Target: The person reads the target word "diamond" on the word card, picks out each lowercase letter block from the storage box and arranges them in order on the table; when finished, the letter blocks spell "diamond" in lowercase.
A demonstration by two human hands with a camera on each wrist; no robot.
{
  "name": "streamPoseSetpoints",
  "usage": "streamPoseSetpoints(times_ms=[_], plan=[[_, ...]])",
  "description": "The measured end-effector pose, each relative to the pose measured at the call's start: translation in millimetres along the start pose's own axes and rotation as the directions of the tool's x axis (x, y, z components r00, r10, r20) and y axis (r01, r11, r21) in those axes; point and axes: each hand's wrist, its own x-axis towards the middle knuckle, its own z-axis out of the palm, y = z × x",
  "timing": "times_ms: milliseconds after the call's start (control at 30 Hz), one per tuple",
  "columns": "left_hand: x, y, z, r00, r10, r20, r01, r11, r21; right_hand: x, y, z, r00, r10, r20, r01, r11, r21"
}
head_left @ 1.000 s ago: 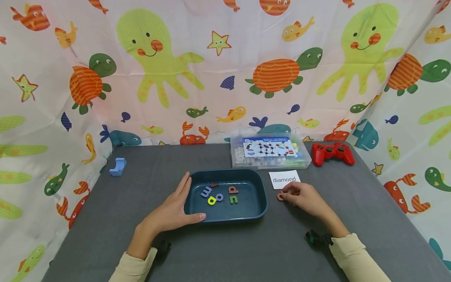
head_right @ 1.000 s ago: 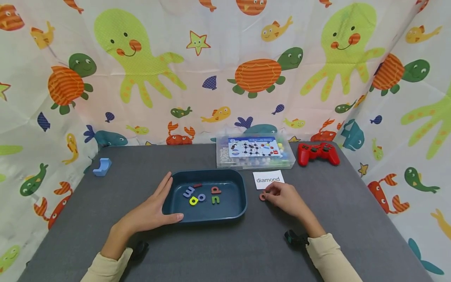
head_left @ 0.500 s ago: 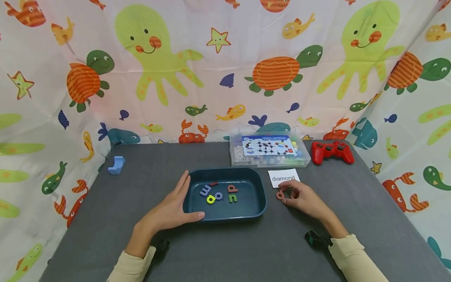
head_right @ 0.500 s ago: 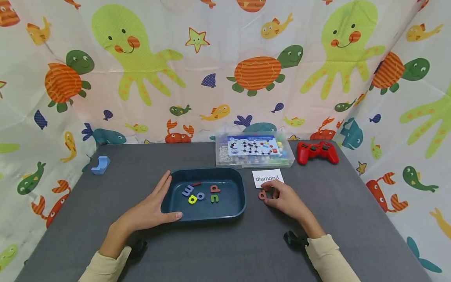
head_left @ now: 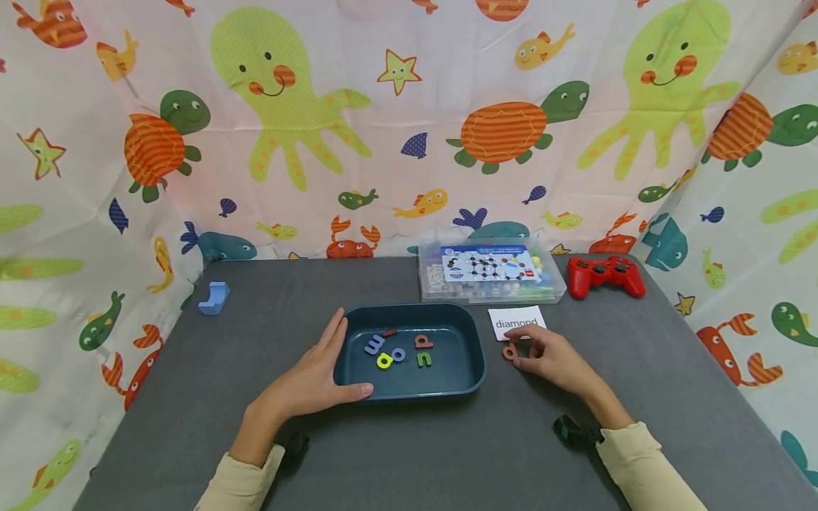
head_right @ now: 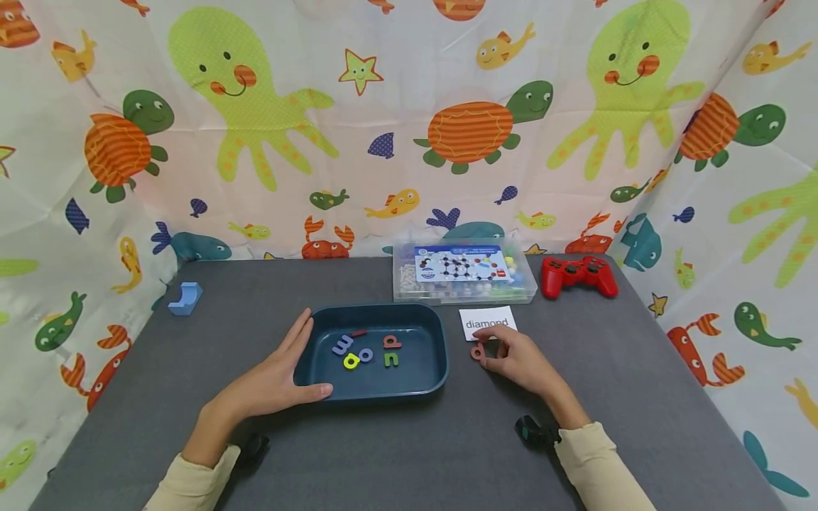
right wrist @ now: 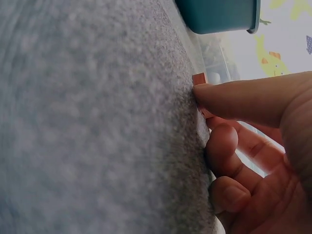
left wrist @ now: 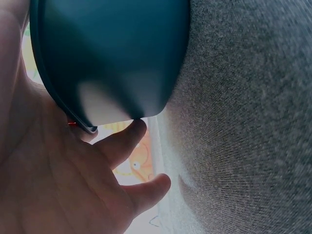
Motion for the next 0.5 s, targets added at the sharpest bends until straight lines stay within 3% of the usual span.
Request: streamPoseSetpoints(times_ms=[500], plan=[[-0.1, 0.0, 0.8, 1.000, -0.004, 0.001, 0.004, 1.000, -0.004, -2.4, 1.9, -1.7, 0.998, 0.053, 0.022, -0.053, 0.999, 0.007]])
